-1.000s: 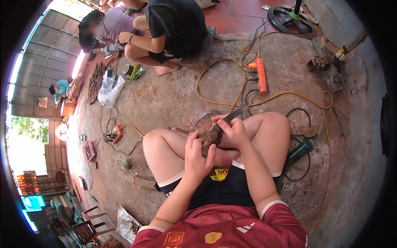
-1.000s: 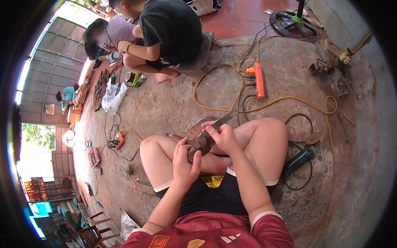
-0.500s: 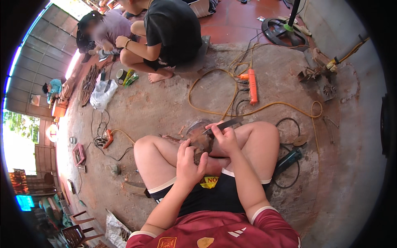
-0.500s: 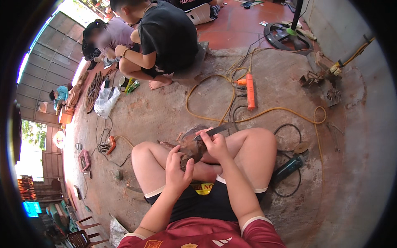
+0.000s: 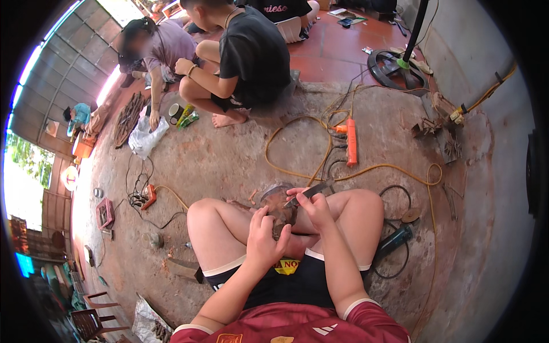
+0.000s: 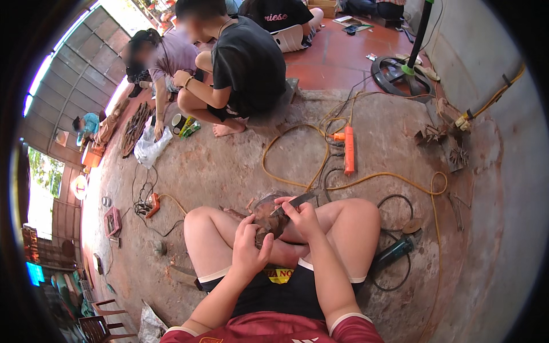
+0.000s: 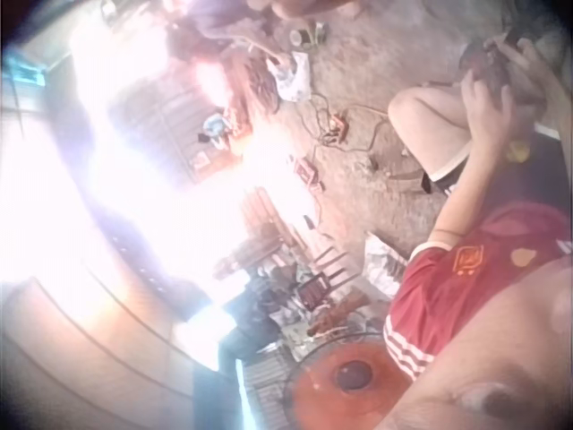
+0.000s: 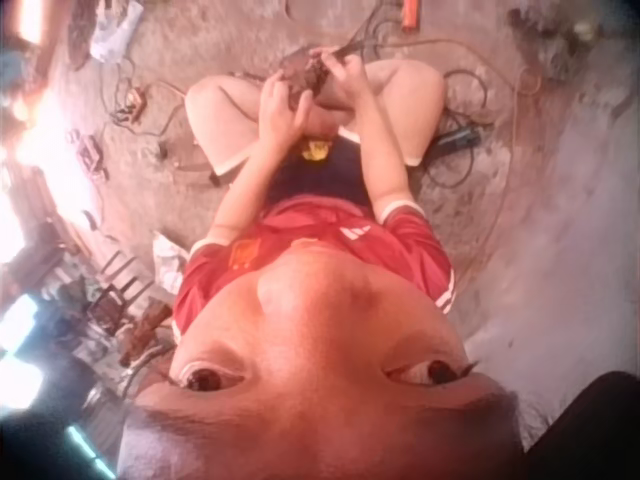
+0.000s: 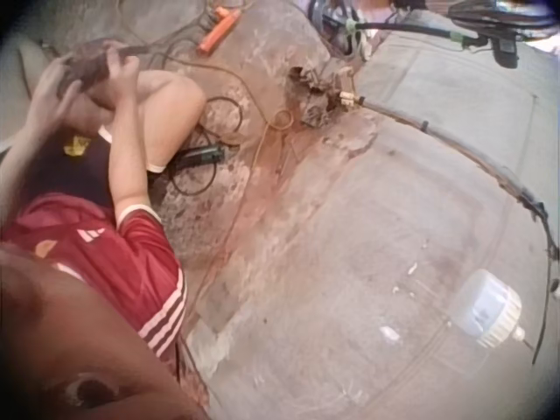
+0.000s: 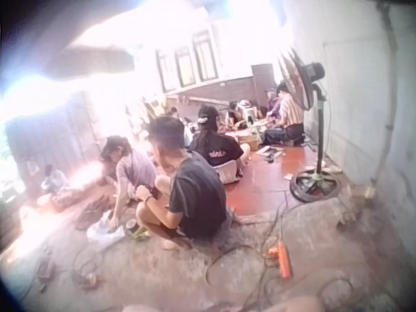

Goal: The person sits cross-legged on the floor and carves a piece of wood using a small knife. They hold the wood in their left hand and carefully shape it with the knife in their right hand, occasionally rotating the piece to work on different sides.

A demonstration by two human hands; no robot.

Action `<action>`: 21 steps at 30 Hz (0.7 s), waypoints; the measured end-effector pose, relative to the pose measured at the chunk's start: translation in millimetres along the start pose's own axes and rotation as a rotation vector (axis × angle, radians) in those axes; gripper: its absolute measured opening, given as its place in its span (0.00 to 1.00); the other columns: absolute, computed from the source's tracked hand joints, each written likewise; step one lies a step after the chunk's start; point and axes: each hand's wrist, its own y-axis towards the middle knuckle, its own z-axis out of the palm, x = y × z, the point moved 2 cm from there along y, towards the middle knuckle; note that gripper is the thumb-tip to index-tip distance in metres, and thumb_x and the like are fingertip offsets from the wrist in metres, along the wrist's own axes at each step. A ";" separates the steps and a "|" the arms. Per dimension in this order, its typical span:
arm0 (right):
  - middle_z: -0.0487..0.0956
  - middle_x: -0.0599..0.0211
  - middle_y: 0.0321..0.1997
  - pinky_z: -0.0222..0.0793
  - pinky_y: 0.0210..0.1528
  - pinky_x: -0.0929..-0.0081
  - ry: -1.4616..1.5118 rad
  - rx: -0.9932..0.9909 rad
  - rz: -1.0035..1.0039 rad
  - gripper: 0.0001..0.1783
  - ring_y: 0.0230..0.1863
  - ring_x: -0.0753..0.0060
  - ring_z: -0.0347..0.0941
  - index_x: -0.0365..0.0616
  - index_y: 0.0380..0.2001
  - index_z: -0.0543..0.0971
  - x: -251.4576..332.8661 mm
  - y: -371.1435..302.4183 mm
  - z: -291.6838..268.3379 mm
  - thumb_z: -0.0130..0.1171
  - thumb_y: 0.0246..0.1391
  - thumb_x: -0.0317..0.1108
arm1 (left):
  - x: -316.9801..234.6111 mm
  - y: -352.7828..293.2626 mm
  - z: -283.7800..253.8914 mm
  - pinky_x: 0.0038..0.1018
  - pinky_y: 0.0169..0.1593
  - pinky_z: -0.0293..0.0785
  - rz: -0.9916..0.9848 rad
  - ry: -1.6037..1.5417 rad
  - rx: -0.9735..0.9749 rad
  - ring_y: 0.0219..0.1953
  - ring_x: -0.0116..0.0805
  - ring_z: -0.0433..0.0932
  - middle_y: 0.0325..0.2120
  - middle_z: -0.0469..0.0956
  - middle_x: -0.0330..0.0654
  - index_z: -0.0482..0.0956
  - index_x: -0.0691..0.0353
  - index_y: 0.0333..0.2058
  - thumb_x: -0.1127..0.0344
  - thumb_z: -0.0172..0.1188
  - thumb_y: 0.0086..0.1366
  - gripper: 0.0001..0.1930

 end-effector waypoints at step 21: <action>0.84 0.67 0.42 0.71 0.49 0.81 -0.009 -0.082 -0.107 0.12 0.44 0.79 0.77 0.33 0.43 0.83 -4.5 -3.8 -6.0 0.59 0.64 0.32 | -4.7 1.9 0.9 0.47 0.61 0.70 0.028 0.005 -0.020 0.60 0.69 0.70 0.54 0.72 0.71 0.74 0.74 0.41 0.66 0.66 0.60 0.17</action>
